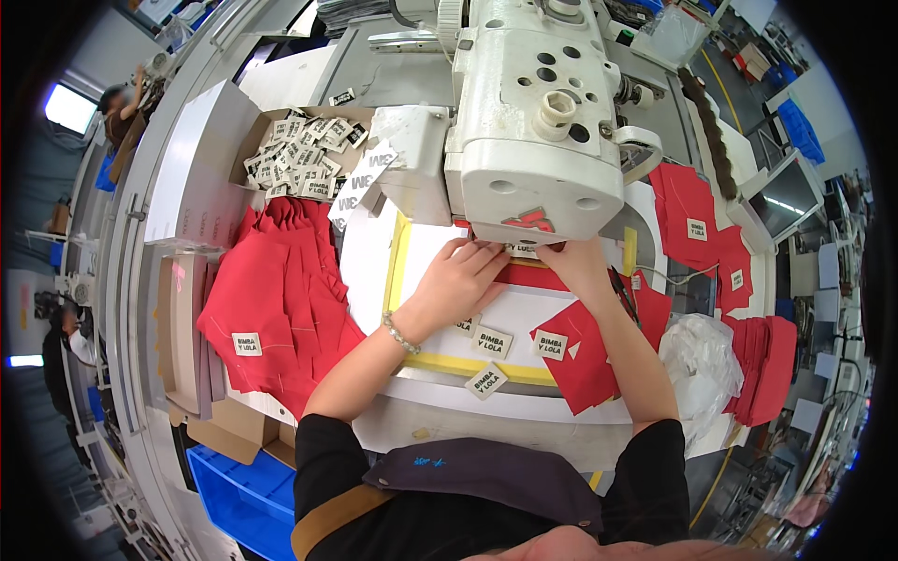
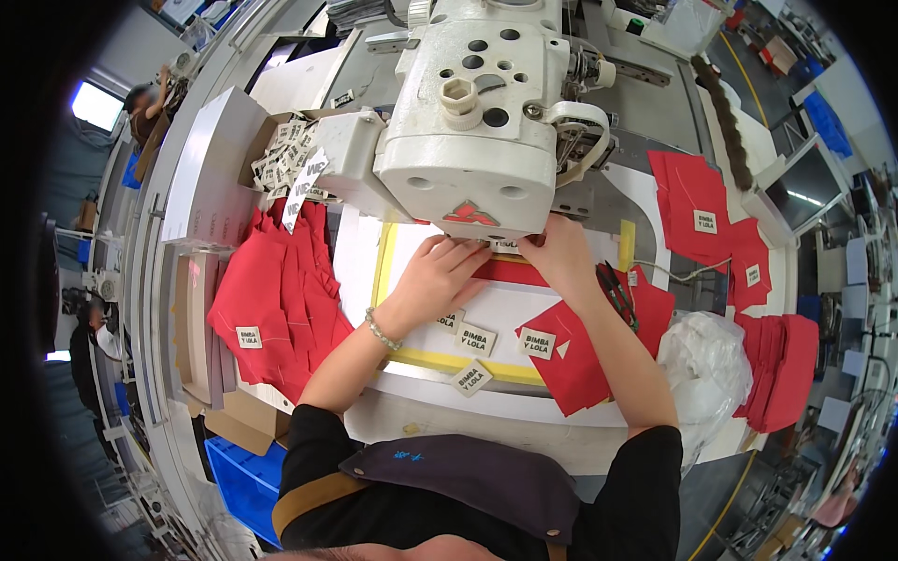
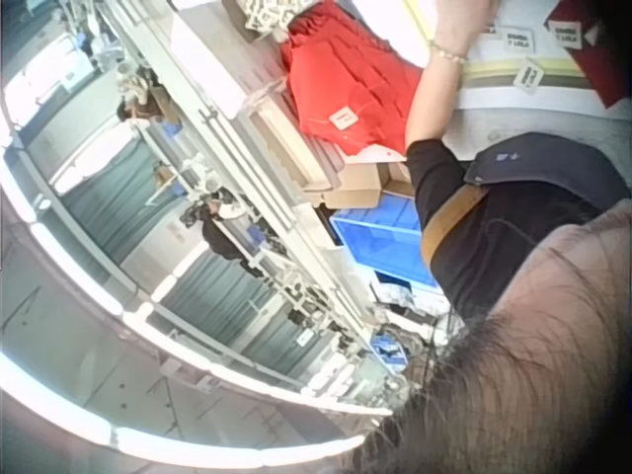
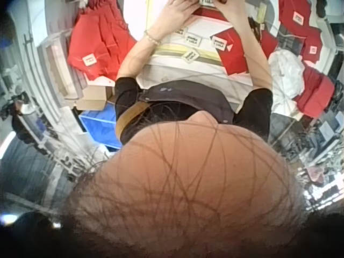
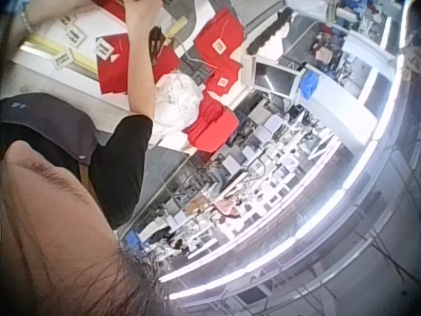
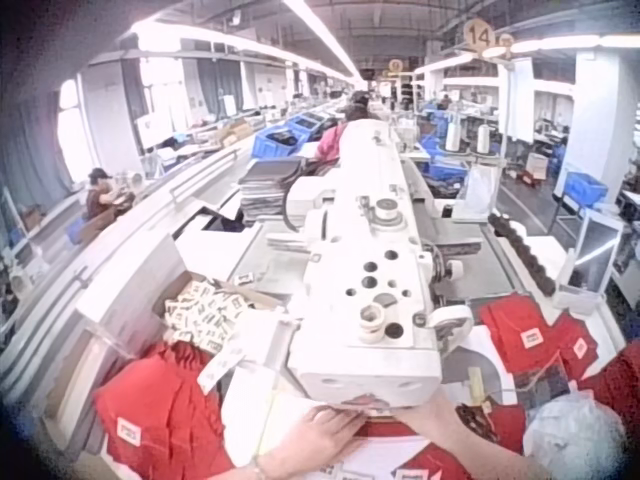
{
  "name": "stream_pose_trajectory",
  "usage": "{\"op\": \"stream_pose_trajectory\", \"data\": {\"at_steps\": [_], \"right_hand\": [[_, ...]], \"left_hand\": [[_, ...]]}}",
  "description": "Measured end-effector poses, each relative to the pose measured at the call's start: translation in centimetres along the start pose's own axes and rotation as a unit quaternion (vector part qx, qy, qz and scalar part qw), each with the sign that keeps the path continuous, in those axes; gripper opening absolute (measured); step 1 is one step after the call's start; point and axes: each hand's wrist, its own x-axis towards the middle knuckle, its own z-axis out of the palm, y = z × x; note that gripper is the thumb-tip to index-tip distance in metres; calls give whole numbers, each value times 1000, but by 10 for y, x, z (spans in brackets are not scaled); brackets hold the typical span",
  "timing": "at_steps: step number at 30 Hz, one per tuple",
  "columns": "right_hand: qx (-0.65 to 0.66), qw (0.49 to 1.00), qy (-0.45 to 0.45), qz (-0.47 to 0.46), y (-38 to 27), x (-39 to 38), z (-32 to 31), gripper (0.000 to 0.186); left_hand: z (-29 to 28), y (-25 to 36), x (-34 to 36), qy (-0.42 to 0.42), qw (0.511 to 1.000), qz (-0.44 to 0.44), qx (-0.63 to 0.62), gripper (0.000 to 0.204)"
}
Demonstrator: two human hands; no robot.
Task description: The person uses an industrial sewing machine to attach small white rectangular labels to red fabric pieces. They pick up a label, place it on a red piece, and guide the fabric under the machine's presser foot to sew it in place. The person repeats this process for multiple items, stacking the finished pieces to the left.
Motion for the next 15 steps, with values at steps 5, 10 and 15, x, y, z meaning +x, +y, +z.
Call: {"op": "stream_pose_trajectory", "data": {"at_steps": [5, 10, 15], "right_hand": [[-7, 1000, 8, -11, -3, -1, 1, 19], [6, 1000, -16, 9, -6, -6, -1, 16], [-77, 992, -5, -97, -6, -13, -11, 13]], "left_hand": [[9, 3, 6, -43, 998, 26, 27, 52], [8, 2, 6, -52, 997, 36, 52, 54], [6, -2, 4, -35, 996, 57, 64, 48]]}}
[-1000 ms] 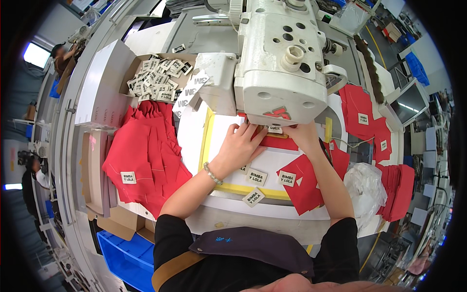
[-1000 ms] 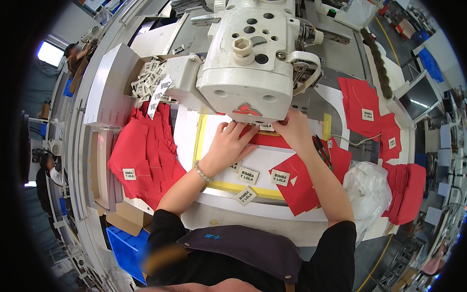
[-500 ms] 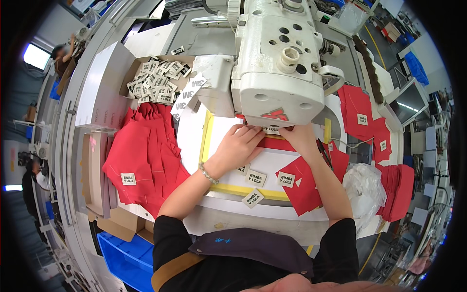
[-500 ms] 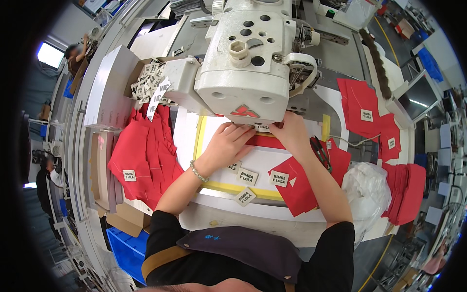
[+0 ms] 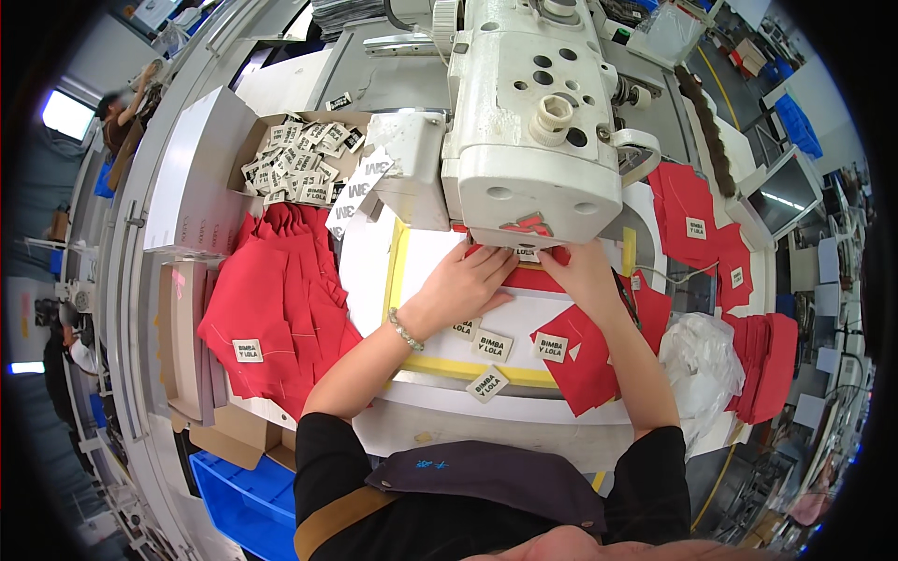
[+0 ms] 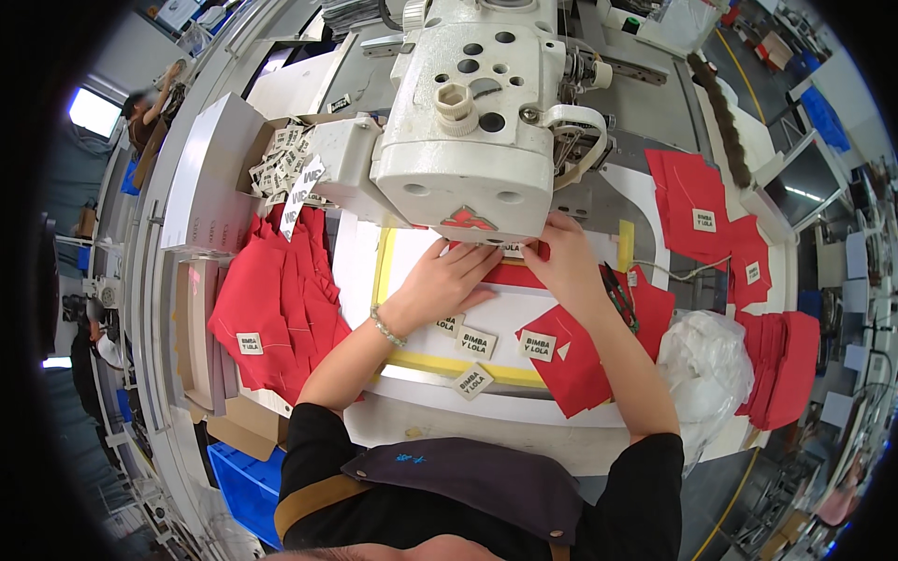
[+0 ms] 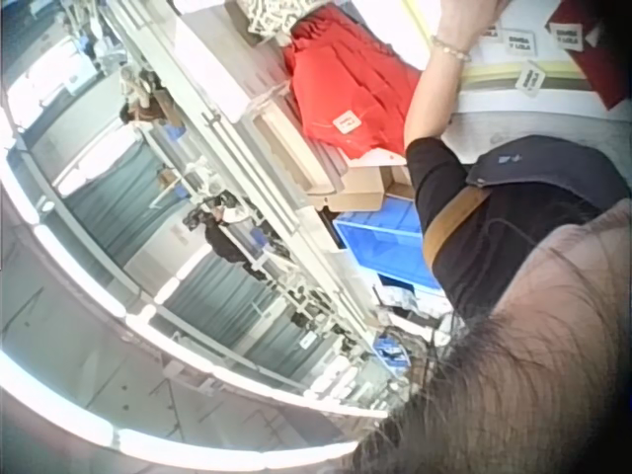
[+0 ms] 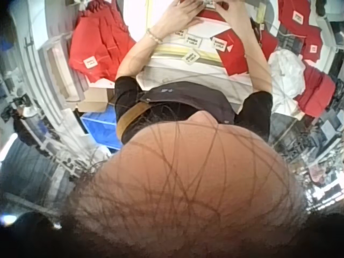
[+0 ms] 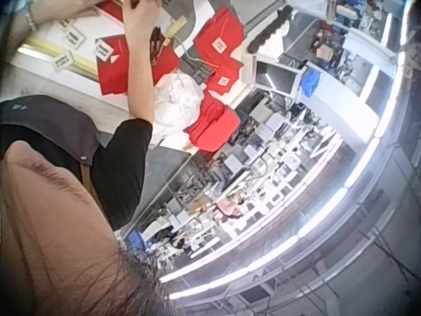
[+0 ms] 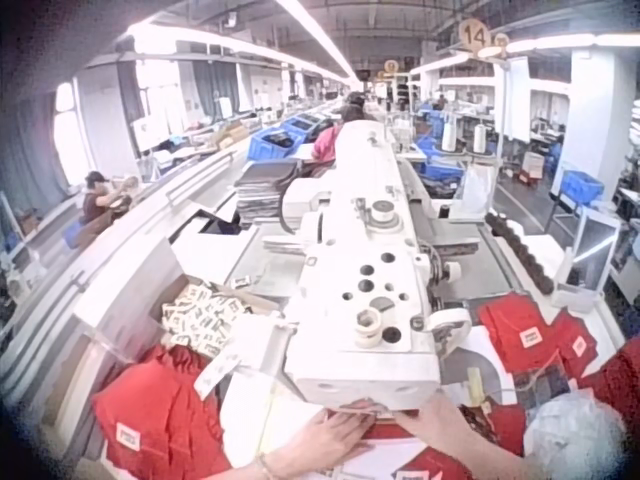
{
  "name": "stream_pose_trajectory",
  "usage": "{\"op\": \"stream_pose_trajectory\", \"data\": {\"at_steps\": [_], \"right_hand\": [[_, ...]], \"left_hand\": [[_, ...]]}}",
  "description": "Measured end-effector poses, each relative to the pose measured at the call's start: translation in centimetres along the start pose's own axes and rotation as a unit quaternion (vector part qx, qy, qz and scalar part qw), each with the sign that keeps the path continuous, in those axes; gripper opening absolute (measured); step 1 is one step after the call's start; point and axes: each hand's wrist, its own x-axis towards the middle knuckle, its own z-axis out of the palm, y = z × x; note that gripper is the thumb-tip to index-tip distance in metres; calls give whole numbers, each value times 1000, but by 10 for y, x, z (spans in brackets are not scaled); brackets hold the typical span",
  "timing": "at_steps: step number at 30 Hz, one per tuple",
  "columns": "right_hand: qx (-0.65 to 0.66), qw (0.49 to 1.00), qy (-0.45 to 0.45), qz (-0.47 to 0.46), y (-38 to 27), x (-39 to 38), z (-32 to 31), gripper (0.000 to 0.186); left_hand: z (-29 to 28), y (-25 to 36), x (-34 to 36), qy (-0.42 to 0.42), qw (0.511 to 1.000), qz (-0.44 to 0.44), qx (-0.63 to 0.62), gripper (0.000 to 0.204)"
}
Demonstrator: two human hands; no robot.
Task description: The person uses an industrial sewing machine to attach small white rectangular labels to red fabric pieces. They pick up a label, place it on a red piece, and guide the fabric under the machine's presser foot to sew it in place. The person repeats this process for multiple items, stacking the finished pieces to the left.
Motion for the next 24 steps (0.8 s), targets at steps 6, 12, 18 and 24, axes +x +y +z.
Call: {"op": "stream_pose_trajectory", "data": {"at_steps": [6, 12, 18, 24], "right_hand": [[-75, 993, -2, -95, 10, -2, -7, 15], [-139, 972, -24, -190, 19, -5, -7, 18], [-146, 961, -74, -222, 20, -4, -9, 17], [-138, 963, -102, -209, 22, 1, 1, 18]], "left_hand": [[0, -1, -4, 24, 999, 38, -2, 44], [-1, 3, -4, 2, 1000, 15, -4, 47], [-2, 2, -1, 1, 1000, 19, -1, 41], [0, -8, -7, 69, 995, 69, 15, 23]]}}
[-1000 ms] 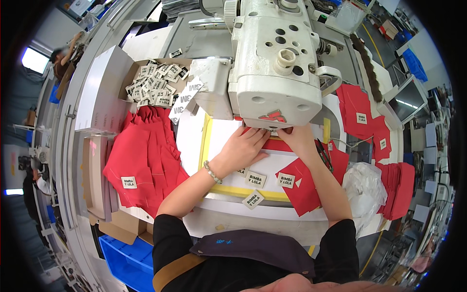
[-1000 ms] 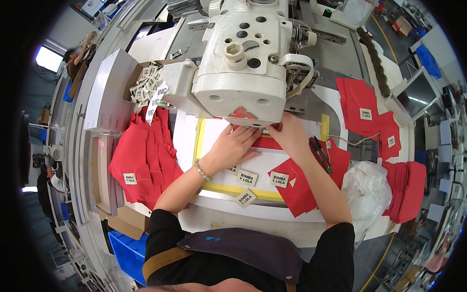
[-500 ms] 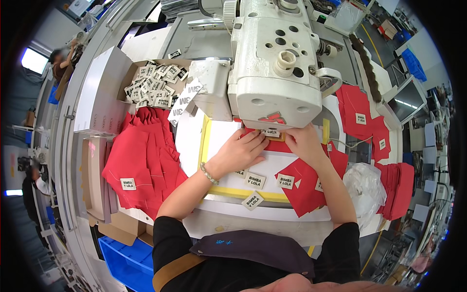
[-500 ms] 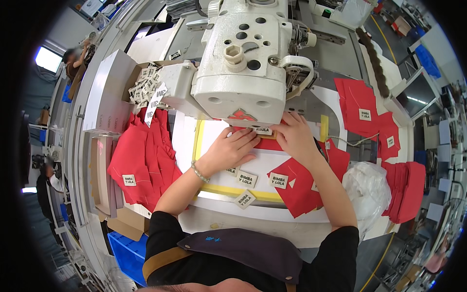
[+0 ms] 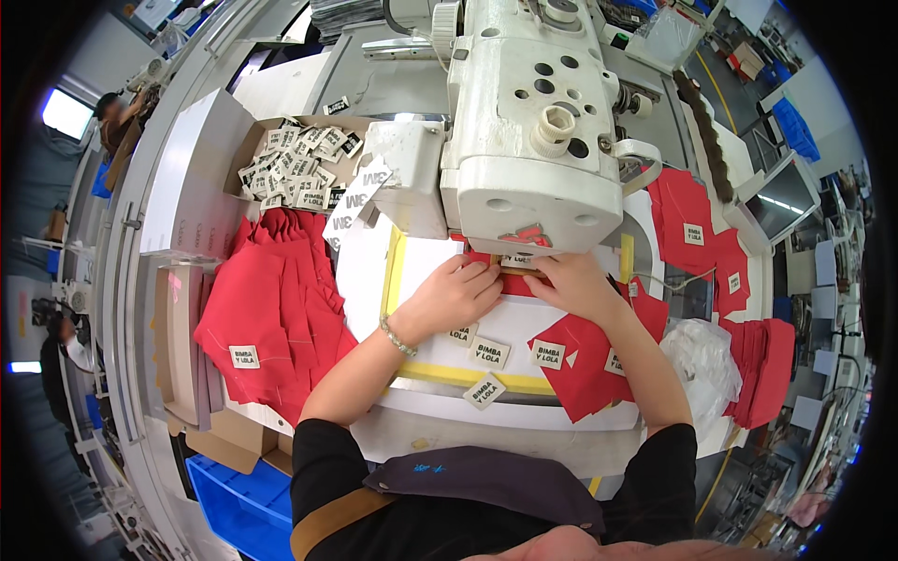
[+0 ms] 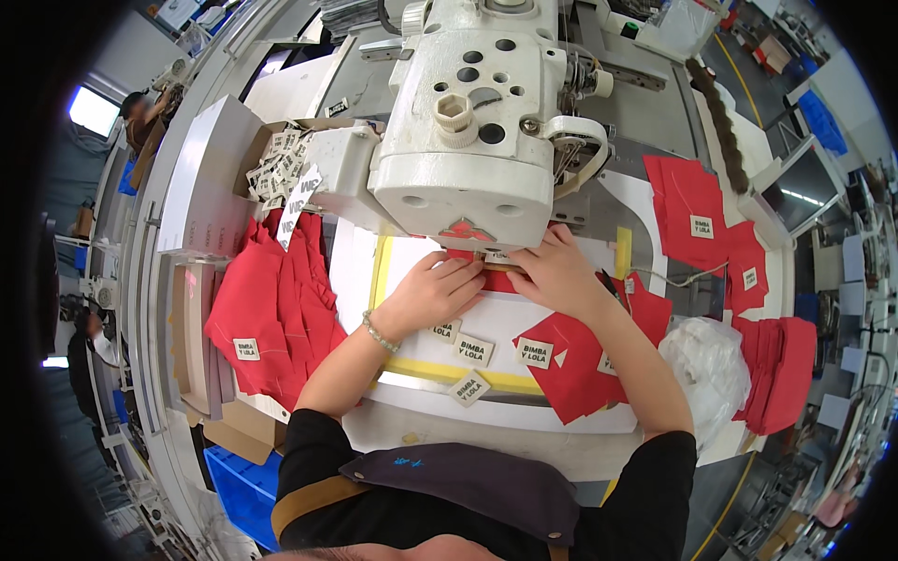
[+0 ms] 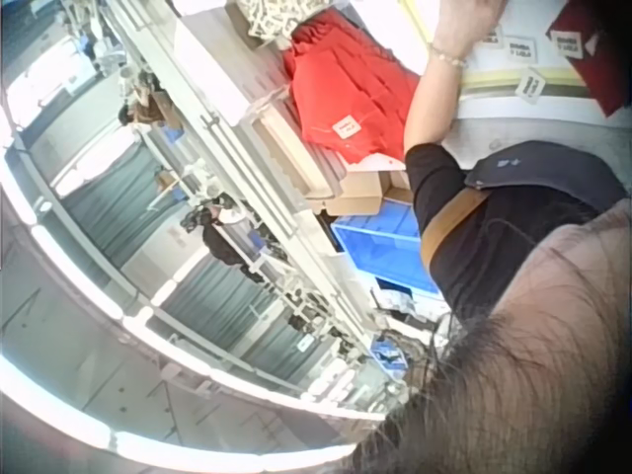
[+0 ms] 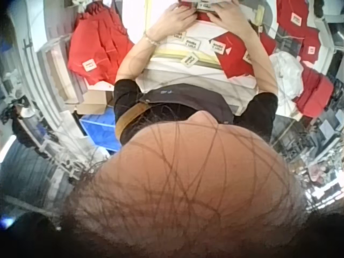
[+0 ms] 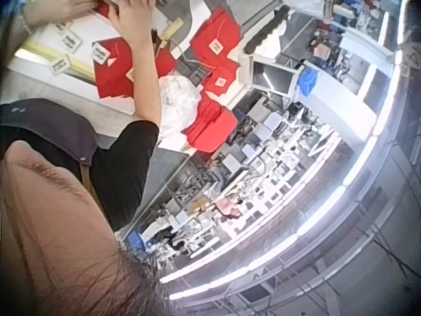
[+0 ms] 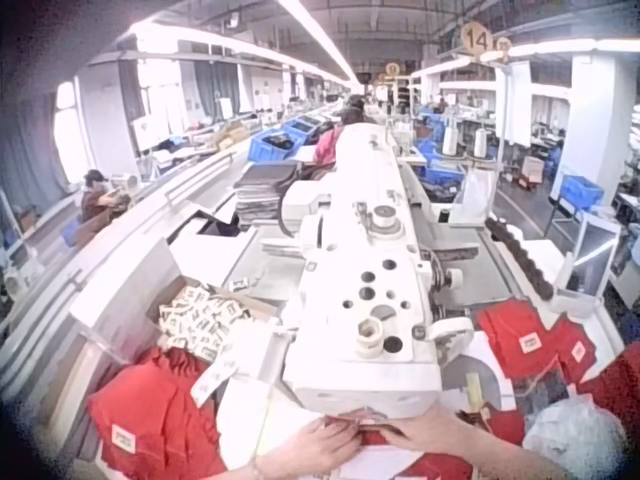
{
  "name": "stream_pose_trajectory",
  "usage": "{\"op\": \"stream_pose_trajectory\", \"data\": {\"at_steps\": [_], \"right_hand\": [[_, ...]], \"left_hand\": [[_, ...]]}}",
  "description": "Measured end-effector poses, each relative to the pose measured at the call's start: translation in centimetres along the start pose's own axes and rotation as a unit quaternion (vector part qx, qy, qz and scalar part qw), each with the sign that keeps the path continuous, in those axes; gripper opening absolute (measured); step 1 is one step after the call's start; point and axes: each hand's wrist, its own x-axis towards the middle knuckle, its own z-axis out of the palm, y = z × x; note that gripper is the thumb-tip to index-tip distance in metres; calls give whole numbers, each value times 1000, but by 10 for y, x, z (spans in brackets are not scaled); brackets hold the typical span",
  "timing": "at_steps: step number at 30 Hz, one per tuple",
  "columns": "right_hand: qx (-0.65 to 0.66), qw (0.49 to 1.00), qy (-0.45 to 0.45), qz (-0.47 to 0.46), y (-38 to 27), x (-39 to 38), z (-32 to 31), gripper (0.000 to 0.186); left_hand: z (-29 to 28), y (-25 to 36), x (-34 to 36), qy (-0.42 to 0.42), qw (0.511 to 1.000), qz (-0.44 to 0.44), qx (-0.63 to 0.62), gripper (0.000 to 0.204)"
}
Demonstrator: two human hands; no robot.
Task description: The person uses an industrial sewing machine to attach small white rectangular labels to red fabric pieces. They pick up a label, place it on a red piece, and guide the fabric under the machine's presser foot to sew it in place. The person repeats this process for multiple items, stacking the finished pieces to the left.
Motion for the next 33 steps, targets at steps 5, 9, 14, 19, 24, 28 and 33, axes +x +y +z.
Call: {"op": "stream_pose_trajectory", "data": {"at_steps": [5, 9, 14, 19, 24, 28, 33], "right_hand": [[-13, 1000, -12, 20, -2, 0, 9, 21], [-9, 1000, 12, -3, -1, -2, 18, 24], [7, 999, 34, -12, -6, -2, 20, 34], [2, 999, 22, 32, -12, -9, 22, 37], [5, 999, 16, 51, -15, -7, 23, 38], [74, 993, 14, 86, -11, -5, 26, 33], [148, 982, 23, 115, -16, 1, 26, 30]], "left_hand": [[-3, -3, -2, 12, 1000, -12, -11, 18], [-3, -4, -2, 15, 999, -24, -17, 16], [-4, -4, -2, 21, 999, -21, -32, 15], [-3, -4, 0, 31, 999, -9, -44, 15], [-4, -1, 3, 58, 997, -9, -51, 11], [-5, -3, 0, 24, 998, -20, -59, 17], [-6, -3, -1, 32, 996, -26, -73, 17]]}}
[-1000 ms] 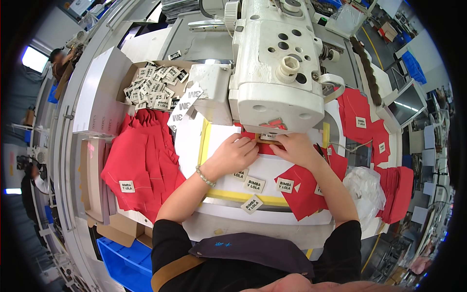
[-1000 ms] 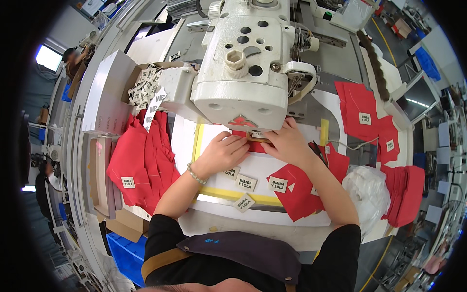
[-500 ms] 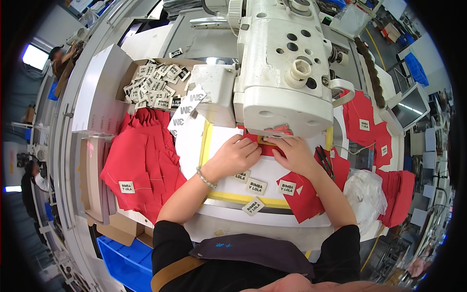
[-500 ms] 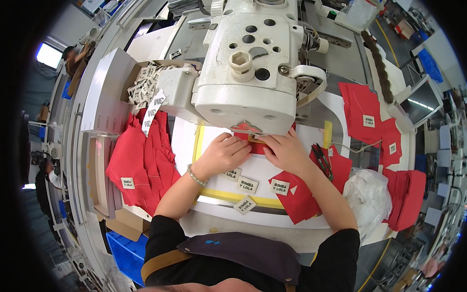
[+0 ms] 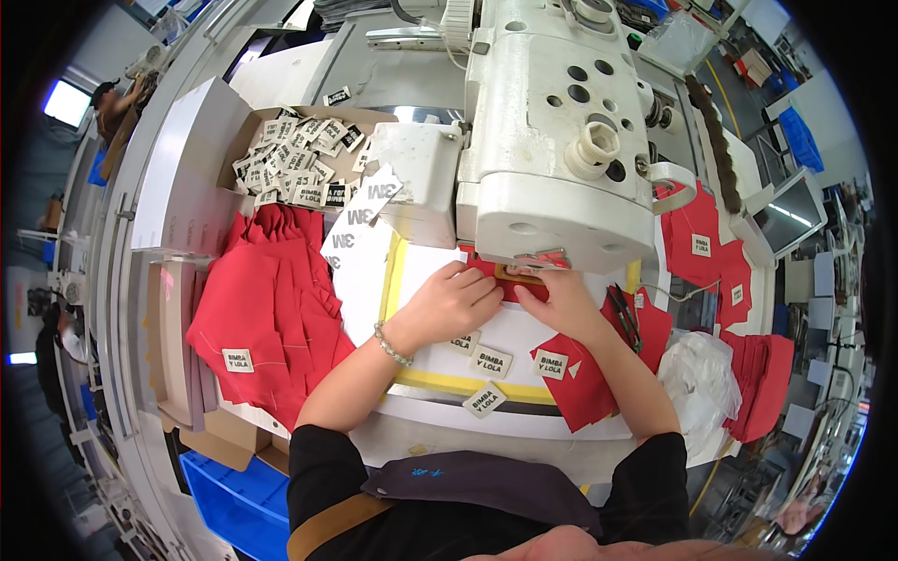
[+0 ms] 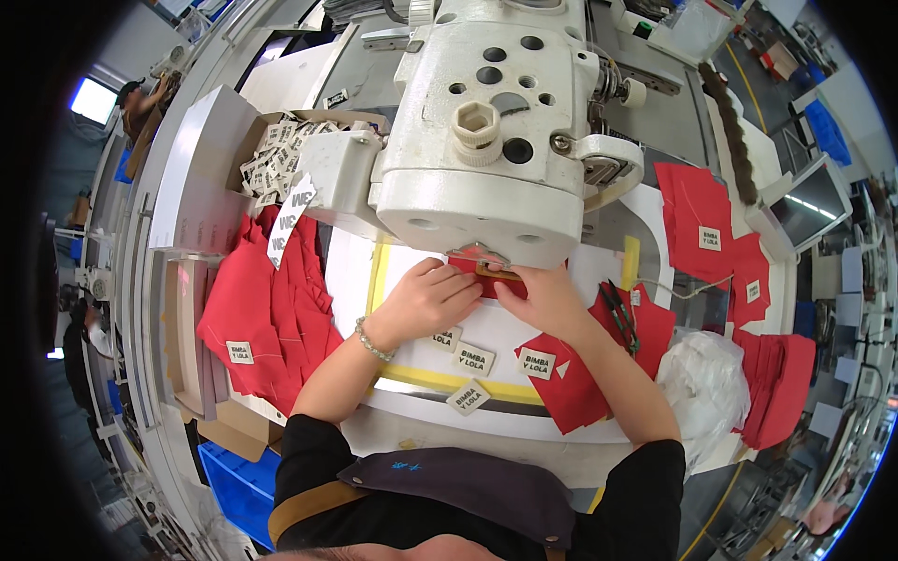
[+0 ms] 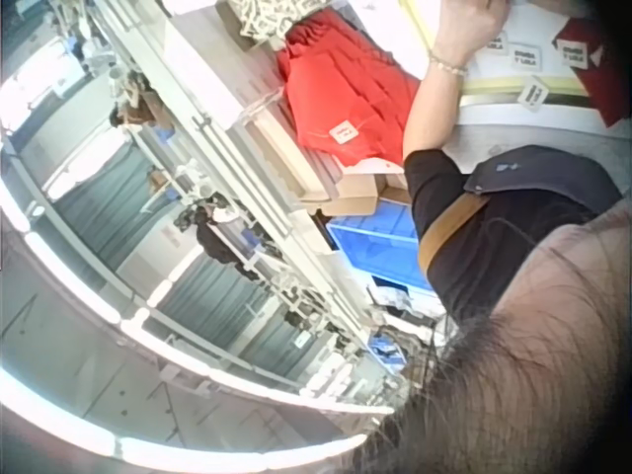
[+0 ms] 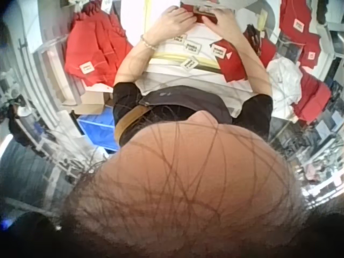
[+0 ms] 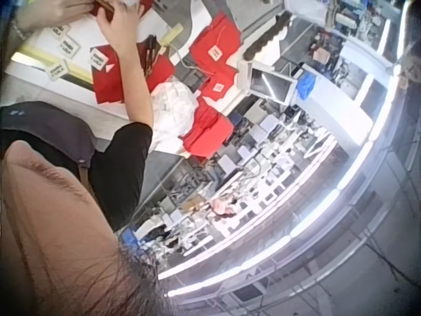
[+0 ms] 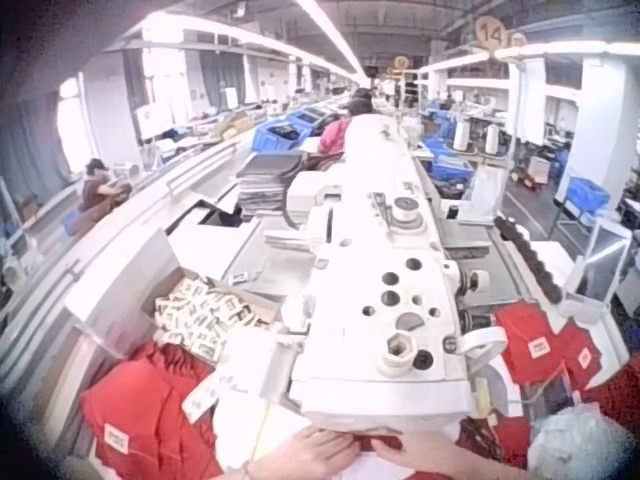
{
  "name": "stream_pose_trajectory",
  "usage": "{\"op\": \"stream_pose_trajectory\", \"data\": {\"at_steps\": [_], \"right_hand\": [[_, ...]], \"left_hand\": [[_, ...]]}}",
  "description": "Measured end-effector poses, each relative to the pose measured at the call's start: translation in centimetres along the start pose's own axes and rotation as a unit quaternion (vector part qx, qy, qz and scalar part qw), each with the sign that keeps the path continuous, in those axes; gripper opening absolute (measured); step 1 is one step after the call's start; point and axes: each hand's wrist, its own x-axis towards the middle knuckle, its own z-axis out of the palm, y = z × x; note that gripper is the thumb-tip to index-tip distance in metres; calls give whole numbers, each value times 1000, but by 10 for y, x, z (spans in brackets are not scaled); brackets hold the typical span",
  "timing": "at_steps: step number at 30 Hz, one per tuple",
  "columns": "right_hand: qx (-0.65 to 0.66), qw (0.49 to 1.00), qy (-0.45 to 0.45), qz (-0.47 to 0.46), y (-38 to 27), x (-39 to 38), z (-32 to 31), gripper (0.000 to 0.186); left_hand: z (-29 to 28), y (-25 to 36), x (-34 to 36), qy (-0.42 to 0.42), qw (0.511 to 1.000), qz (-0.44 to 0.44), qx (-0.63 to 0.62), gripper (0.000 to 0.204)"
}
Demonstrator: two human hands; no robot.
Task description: The person uses an industrial sewing machine to attach small white rectangular labels to red fabric pieces. They pick up a label, place it on a red piece, and guide the fabric under the machine's presser foot to sew it in place. The person repeats this process for multiple items, stacking the finished pieces to the left.
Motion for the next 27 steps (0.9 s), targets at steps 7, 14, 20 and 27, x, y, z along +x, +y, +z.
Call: {"op": "stream_pose_trajectory", "data": {"at_steps": [7, 14, 20, 27], "right_hand": [[15, 999, -26, 42, -11, -3, -1, 34], [-112, 992, -21, -48, -2, -12, -8, 43], [-179, 981, -18, -67, -1, -10, -6, 39], [-192, 978, 9, -87, -1, -11, 0, 38]], "left_hand": [[2, 2, 2, 34, 999, 2, -6, 10], [3, 1, -3, 3, 1000, 7, -2, 12], [6, 3, -2, 26, 1000, 11, -13, 8], [6, 3, -5, -20, 1000, 11, -13, 10]]}}
